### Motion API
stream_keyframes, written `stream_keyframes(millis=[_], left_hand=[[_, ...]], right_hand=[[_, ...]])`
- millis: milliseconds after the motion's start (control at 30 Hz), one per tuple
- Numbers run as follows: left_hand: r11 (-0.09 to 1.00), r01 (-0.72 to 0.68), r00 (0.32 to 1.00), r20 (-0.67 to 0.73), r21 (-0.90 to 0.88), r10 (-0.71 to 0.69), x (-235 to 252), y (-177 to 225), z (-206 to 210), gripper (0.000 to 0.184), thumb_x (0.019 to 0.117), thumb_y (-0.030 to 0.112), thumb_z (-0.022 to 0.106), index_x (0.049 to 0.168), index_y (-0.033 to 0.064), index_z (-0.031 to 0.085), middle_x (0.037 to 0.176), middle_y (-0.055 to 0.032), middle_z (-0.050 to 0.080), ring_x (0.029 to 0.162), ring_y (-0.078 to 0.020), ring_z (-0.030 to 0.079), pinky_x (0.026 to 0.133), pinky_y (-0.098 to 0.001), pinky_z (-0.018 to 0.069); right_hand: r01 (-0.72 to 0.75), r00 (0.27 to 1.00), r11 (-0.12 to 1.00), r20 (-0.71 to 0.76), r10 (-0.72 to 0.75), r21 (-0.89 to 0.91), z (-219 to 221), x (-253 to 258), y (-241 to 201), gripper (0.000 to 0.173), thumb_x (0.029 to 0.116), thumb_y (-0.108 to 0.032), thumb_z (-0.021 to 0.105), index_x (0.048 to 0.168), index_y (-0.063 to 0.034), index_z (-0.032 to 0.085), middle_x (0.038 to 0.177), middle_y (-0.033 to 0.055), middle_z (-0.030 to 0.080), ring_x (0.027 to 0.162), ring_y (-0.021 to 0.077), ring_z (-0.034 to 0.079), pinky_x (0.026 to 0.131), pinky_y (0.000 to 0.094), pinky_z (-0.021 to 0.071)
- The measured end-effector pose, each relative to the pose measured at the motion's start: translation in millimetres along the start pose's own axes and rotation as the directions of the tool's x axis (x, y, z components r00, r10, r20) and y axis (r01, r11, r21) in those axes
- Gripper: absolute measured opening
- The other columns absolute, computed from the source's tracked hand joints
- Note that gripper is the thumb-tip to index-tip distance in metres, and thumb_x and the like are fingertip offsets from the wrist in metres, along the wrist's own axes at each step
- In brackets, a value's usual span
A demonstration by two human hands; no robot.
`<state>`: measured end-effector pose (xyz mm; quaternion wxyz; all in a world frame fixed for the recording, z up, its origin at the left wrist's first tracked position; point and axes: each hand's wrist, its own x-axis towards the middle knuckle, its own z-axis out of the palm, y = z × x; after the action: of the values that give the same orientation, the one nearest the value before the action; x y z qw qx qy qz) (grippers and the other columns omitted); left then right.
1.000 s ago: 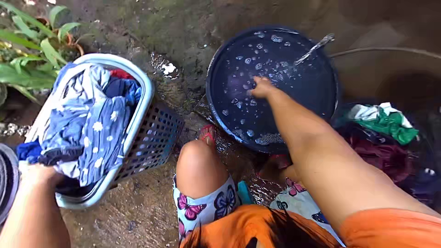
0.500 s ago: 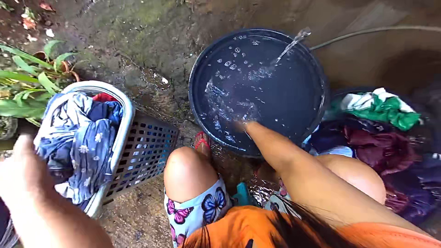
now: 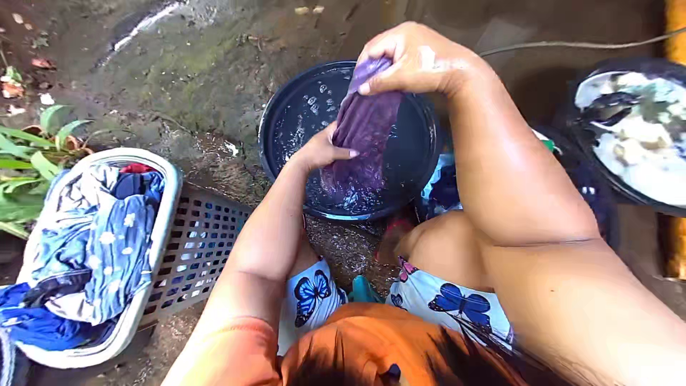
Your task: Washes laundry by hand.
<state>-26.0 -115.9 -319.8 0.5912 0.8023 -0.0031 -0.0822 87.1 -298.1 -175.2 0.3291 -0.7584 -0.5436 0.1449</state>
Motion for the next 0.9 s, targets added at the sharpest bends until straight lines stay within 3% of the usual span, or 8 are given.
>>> stream_keyframes(millis=[167,267,400,533,633,733,833,900], left_hand=[[0.782,0.273,0.949,-0.024,0.560,-0.315,25.1,-41.2,-2.7,0.075,0.0771,0.037,0.090,0.143,0.0147,0.060,0.158,-0.0233,0.040,0.150,-0.0489,0.026,0.109,-0.0845,0.0173],[0.756,0.344,0.914,-0.013,0.558,-0.406,27.8,-49.7,-18.4,0.051,0.0873,0.031,0.082,0.124,-0.0017,0.066,0.127,-0.0290,0.063,0.122,-0.0465,0.058,0.102,-0.0711,0.0424],[0.916,0.398,0.910,-0.145,0.050,-0.388,18.7,-33.5,-52.6,0.033,0.0941,0.012,0.069,0.123,-0.0002,0.060,0.103,-0.0146,0.069,0.088,-0.0216,0.067,0.083,-0.0443,0.0576],[0.920,0.264,0.751,-0.537,-0.289,-0.384,35.7,-46.6,-58.6,0.051,0.0916,0.014,0.073,0.136,0.0030,0.049,0.115,-0.0178,0.066,0.098,-0.0257,0.068,0.083,-0.0452,0.0593],[0.894,0.413,0.696,-0.573,-0.173,-0.432,44.9,-70.8,-38.3,0.051,0.0978,0.021,0.068,0.142,-0.0010,0.051,0.131,-0.0268,0.061,0.120,-0.0377,0.062,0.100,-0.0557,0.0515],[0.740,0.650,0.723,-0.443,0.173,-0.531,47.6,-80.8,-12.4,0.064,0.1006,0.037,0.064,0.149,-0.0003,0.045,0.145,-0.0351,0.048,0.136,-0.0505,0.048,0.109,-0.0669,0.0400],[0.655,0.623,0.777,-0.244,0.427,-0.580,50.2,-84.1,17.3,0.082,0.0966,0.038,0.068,0.159,0.0029,0.027,0.149,-0.0398,0.040,0.136,-0.0554,0.045,0.108,-0.0707,0.0391],[0.636,0.545,0.799,-0.108,0.546,-0.592,51.5,-82.5,26.4,0.069,0.0980,0.032,0.066,0.150,-0.0052,0.039,0.138,-0.0372,0.053,0.129,-0.0517,0.053,0.105,-0.0695,0.0422]], right_hand=[[-0.011,0.923,0.978,-0.375,0.091,0.209,-12.8,-31.7,30.3,0.018,0.0853,-0.017,0.072,0.102,-0.0113,0.072,0.100,-0.0054,0.069,0.093,0.0005,0.064,0.087,0.0246,0.0553],[-0.184,0.817,0.926,-0.473,0.331,0.330,-11.1,-57.7,82.4,0.021,0.0859,-0.009,0.072,0.107,-0.0070,0.070,0.102,0.0008,0.069,0.093,0.0061,0.066,0.086,0.0290,0.0566],[-0.508,0.674,0.788,-0.408,0.615,0.348,-1.0,-88.9,148.0,0.028,0.0917,-0.015,0.073,0.117,-0.0037,0.069,0.113,0.0133,0.069,0.103,0.0186,0.066,0.095,0.0425,0.0537],[-0.651,0.578,0.718,-0.453,0.678,0.244,26.7,-82.8,181.8,0.042,0.0956,-0.020,0.069,0.135,-0.0066,0.063,0.131,0.0199,0.065,0.124,0.0323,0.061,0.108,0.0539,0.0459],[-0.802,0.525,0.590,-0.365,0.769,0.088,45.9,-68.9,176.0,0.069,0.0914,-0.023,0.074,0.154,-0.0127,0.046,0.147,0.0312,0.049,0.138,0.0527,0.042,0.107,0.0719,0.0362],[-0.794,0.607,0.602,-0.193,0.771,-0.091,72.5,-54.3,172.7,0.085,0.0834,-0.022,0.083,0.157,-0.0136,0.042,0.152,0.0351,0.041,0.141,0.0583,0.034,0.107,0.0773,0.0319],[-0.711,0.675,0.663,0.037,0.737,-0.234,104.0,-44.8,163.2,0.100,0.0783,-0.024,0.090,0.161,-0.0128,0.034,0.158,0.0369,0.030,0.145,0.0596,0.027,0.113,0.0767,0.0244],[-0.695,0.639,0.650,0.149,0.754,-0.308,124.7,-39.3,141.8,0.106,0.0762,-0.032,0.092,0.161,-0.0115,0.032,0.160,0.0383,0.025,0.145,0.0606,0.025,0.113,0.0781,0.0223]])
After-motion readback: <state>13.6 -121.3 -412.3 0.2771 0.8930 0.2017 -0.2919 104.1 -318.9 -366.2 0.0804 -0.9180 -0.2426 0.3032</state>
